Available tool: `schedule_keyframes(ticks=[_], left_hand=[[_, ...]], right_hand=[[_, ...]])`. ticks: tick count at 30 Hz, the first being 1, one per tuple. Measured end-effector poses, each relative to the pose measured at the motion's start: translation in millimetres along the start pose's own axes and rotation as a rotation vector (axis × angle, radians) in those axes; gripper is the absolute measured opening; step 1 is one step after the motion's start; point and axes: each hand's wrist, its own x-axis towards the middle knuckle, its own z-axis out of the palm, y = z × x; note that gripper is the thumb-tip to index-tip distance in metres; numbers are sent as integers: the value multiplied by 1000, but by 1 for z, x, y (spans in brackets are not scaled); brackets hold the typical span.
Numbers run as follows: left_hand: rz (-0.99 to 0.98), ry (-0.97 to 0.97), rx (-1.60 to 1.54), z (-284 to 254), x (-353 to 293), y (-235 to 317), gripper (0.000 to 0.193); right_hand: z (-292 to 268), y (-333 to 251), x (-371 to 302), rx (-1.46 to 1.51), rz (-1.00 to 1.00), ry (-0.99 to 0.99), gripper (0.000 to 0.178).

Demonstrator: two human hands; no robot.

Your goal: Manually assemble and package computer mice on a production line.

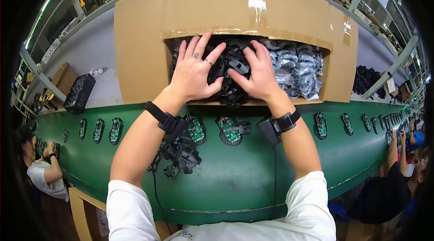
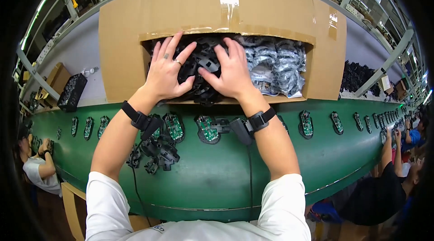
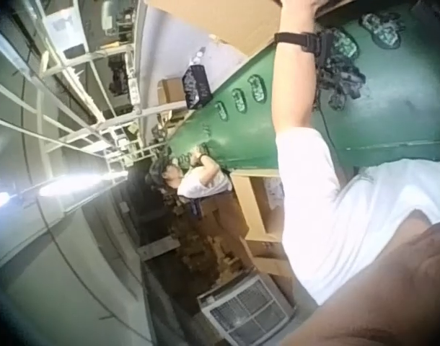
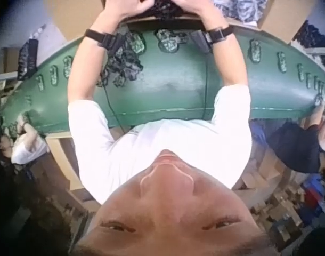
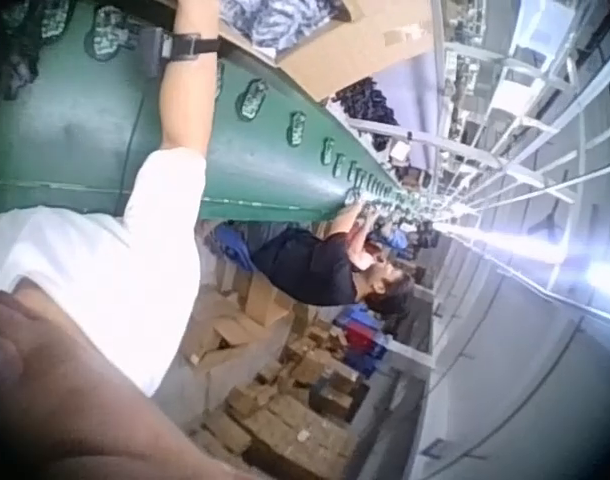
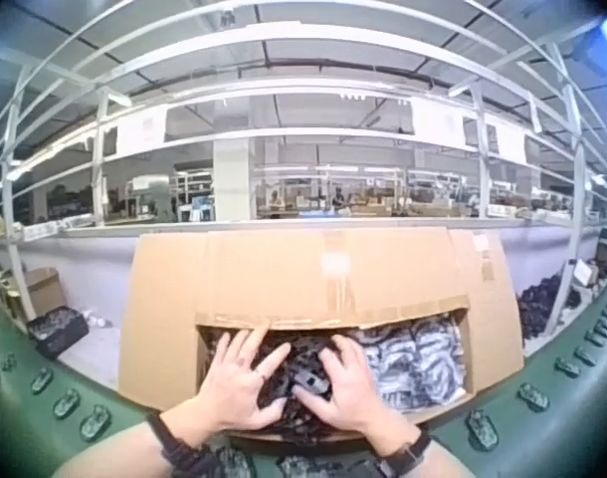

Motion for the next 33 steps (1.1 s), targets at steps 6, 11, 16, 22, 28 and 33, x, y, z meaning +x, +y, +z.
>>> schedule_keyframes(ticks=[6, 11, 16, 22, 28, 33], left_hand=[[-27, -45, 85, 6, -20, -1, 68], [-54, -85, 95, 12, -36, 3, 59], [-57, -51, 64, 18, -35, 13, 59], [51, 45, 36, 27, -18, -15, 61], [60, -49, 108, 19, -32, -7, 60], [4, 4, 78, 15, -44, -2, 62]], right_hand=[[-2, -10, -10, 48, 332, -55, 82], [-10, -19, -37, 128, 331, -88, 97], [-9, -52, -51, -49, 46, -230, 91], [9, -25, -19, -47, -81, -195, 84], [1, -28, -28, -19, -72, -198, 91], [1, -27, -32, -56, -110, -96, 96]])
